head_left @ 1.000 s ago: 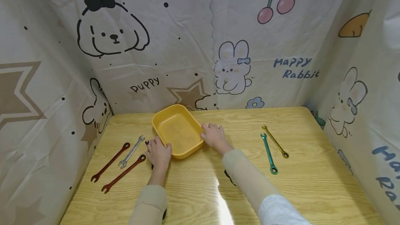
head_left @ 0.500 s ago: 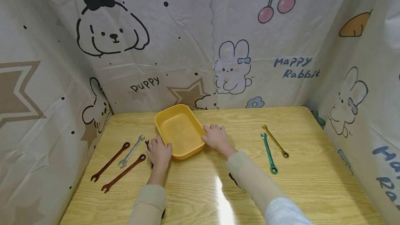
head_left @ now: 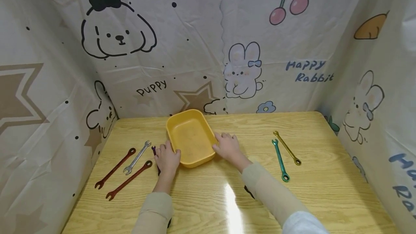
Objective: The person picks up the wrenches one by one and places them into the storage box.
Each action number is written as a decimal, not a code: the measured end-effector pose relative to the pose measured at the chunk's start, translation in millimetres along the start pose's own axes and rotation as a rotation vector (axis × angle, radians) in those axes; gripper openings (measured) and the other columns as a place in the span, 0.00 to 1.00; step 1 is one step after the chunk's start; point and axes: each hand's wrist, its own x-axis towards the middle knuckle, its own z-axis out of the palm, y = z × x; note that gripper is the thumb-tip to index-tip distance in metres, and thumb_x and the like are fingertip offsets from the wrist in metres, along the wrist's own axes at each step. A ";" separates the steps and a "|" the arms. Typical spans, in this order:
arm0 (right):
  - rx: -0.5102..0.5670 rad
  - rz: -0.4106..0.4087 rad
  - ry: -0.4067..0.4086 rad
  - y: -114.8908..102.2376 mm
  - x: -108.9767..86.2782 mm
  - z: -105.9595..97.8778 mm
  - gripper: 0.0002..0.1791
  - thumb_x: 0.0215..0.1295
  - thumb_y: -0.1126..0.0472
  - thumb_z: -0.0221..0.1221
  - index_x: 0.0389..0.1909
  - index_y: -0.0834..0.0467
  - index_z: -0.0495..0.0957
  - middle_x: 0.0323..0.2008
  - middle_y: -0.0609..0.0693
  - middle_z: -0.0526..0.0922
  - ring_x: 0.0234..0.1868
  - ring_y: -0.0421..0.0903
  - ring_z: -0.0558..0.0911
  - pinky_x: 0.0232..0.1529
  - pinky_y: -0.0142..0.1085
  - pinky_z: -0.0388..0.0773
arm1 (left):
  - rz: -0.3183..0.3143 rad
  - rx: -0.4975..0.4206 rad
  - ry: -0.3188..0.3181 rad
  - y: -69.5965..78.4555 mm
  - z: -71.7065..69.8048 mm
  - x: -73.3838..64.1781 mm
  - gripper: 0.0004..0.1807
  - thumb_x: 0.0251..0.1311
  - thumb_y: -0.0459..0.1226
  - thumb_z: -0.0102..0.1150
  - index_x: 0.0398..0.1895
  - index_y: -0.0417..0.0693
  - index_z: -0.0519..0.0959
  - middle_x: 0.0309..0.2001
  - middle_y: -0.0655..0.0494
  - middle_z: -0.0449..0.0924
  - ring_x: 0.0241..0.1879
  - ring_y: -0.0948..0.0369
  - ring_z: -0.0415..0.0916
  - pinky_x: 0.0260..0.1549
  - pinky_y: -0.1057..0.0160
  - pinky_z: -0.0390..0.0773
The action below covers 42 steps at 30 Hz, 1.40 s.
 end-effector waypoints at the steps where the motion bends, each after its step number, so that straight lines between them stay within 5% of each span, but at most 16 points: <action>1: 0.003 0.001 0.002 0.4 -1.4 0.2 0.28 0.64 0.48 0.44 0.64 0.54 0.63 0.56 0.59 0.72 0.57 0.57 0.70 0.54 0.54 0.62 | 0.005 0.005 -0.004 0.5 -0.5 -0.4 0.26 0.58 0.44 0.50 0.58 0.43 0.62 0.51 0.39 0.65 0.52 0.42 0.59 0.47 0.43 0.60; 17: -0.005 0.002 0.067 6.0 -20.4 2.2 0.25 0.62 0.48 0.46 0.58 0.55 0.68 0.46 0.56 0.77 0.46 0.53 0.75 0.46 0.49 0.67 | 0.051 0.014 -0.035 6.6 -1.7 -5.5 0.28 0.58 0.45 0.51 0.61 0.45 0.63 0.49 0.40 0.67 0.50 0.45 0.61 0.50 0.42 0.59; 42: -0.002 0.030 0.119 13.3 -43.8 9.2 0.22 0.61 0.50 0.48 0.52 0.56 0.70 0.41 0.54 0.75 0.42 0.52 0.73 0.44 0.48 0.66 | 0.109 0.027 -0.101 12.6 3.1 -8.7 0.29 0.59 0.47 0.50 0.62 0.49 0.62 0.50 0.43 0.67 0.51 0.46 0.61 0.49 0.44 0.60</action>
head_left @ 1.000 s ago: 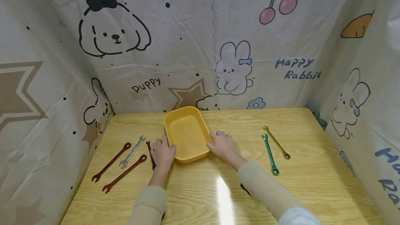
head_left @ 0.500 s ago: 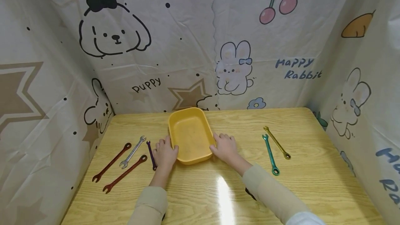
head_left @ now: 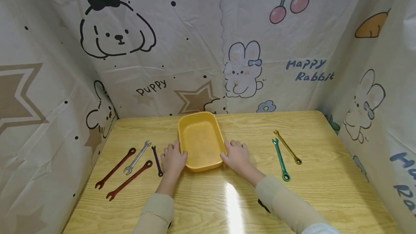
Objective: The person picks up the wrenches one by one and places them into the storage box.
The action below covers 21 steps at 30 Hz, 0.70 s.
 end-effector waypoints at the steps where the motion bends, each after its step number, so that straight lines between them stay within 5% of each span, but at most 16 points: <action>1: -0.003 0.002 -0.001 0.1 -1.1 -0.6 0.22 0.61 0.50 0.48 0.52 0.56 0.70 0.41 0.54 0.75 0.43 0.52 0.73 0.44 0.48 0.66 | 0.002 0.002 -0.003 0.4 0.4 0.1 0.29 0.59 0.47 0.50 0.63 0.49 0.62 0.50 0.43 0.67 0.51 0.46 0.61 0.49 0.44 0.60; 21: 0.001 0.012 0.046 4.9 -20.7 -1.6 0.16 0.60 0.51 0.49 0.44 0.57 0.70 0.34 0.52 0.73 0.37 0.51 0.71 0.38 0.46 0.65 | 0.058 0.079 -0.092 12.2 -0.1 -5.3 0.28 0.61 0.47 0.46 0.62 0.46 0.60 0.51 0.40 0.65 0.51 0.46 0.60 0.47 0.44 0.61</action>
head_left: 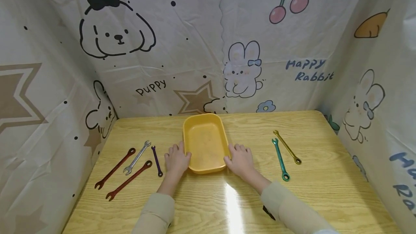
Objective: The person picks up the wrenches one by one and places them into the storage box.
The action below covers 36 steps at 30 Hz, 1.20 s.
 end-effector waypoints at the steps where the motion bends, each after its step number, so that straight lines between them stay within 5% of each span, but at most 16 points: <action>1: -0.004 0.002 -0.003 0.2 -0.9 0.0 0.16 0.60 0.51 0.49 0.44 0.57 0.70 0.34 0.52 0.73 0.37 0.51 0.71 0.38 0.46 0.66 | 0.006 0.003 0.003 0.5 0.4 -0.2 0.27 0.61 0.47 0.46 0.61 0.46 0.61 0.51 0.40 0.66 0.51 0.46 0.61 0.46 0.44 0.61; 12: 0.003 0.017 0.028 3.3 -10.6 -1.4 0.11 0.59 0.51 0.49 0.34 0.54 0.68 0.29 0.49 0.69 0.31 0.48 0.68 0.35 0.44 0.65 | 0.059 0.033 0.024 6.0 3.1 -1.5 0.23 0.61 0.46 0.47 0.57 0.46 0.62 0.45 0.42 0.68 0.45 0.48 0.62 0.41 0.48 0.62; 36: 0.014 0.053 0.080 11.1 -31.5 -3.1 0.09 0.56 0.53 0.52 0.30 0.54 0.67 0.26 0.49 0.68 0.29 0.48 0.68 0.31 0.44 0.65 | 0.116 0.067 0.019 21.6 8.6 -10.9 0.22 0.60 0.44 0.47 0.55 0.44 0.63 0.44 0.43 0.68 0.45 0.48 0.64 0.42 0.47 0.63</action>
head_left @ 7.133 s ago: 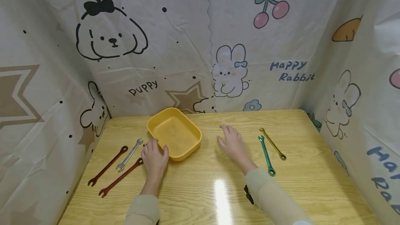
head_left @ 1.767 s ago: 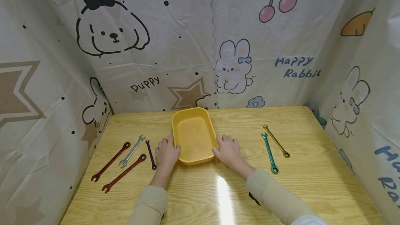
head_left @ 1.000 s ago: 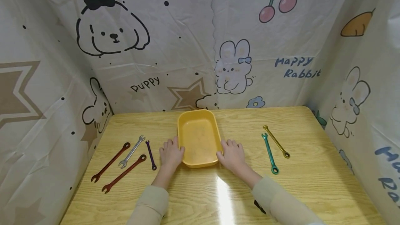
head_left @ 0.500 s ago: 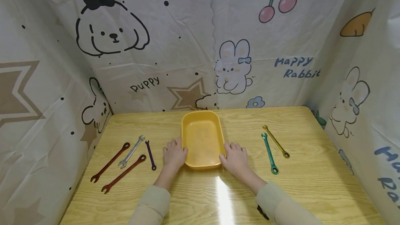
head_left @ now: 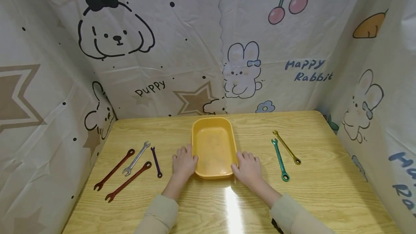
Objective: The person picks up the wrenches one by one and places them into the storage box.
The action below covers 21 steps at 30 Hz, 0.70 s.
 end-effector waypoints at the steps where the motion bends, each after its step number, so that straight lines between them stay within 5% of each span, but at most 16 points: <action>1: 0.000 0.000 0.003 0.5 -0.6 0.2 0.09 0.55 0.54 0.52 0.30 0.54 0.67 0.26 0.49 0.68 0.29 0.48 0.68 0.31 0.43 0.64 | 0.001 0.004 -0.001 0.5 0.0 -0.4 0.22 0.60 0.44 0.47 0.55 0.44 0.63 0.44 0.43 0.68 0.45 0.48 0.64 0.42 0.47 0.63; 21: 0.013 -0.015 0.055 5.1 -14.8 -5.2 0.08 0.53 0.55 0.53 0.28 0.54 0.66 0.23 0.47 0.66 0.24 0.45 0.63 0.28 0.40 0.62 | 0.041 0.018 0.012 6.5 4.9 -8.0 0.21 0.60 0.44 0.47 0.53 0.43 0.64 0.42 0.44 0.69 0.43 0.48 0.65 0.40 0.49 0.64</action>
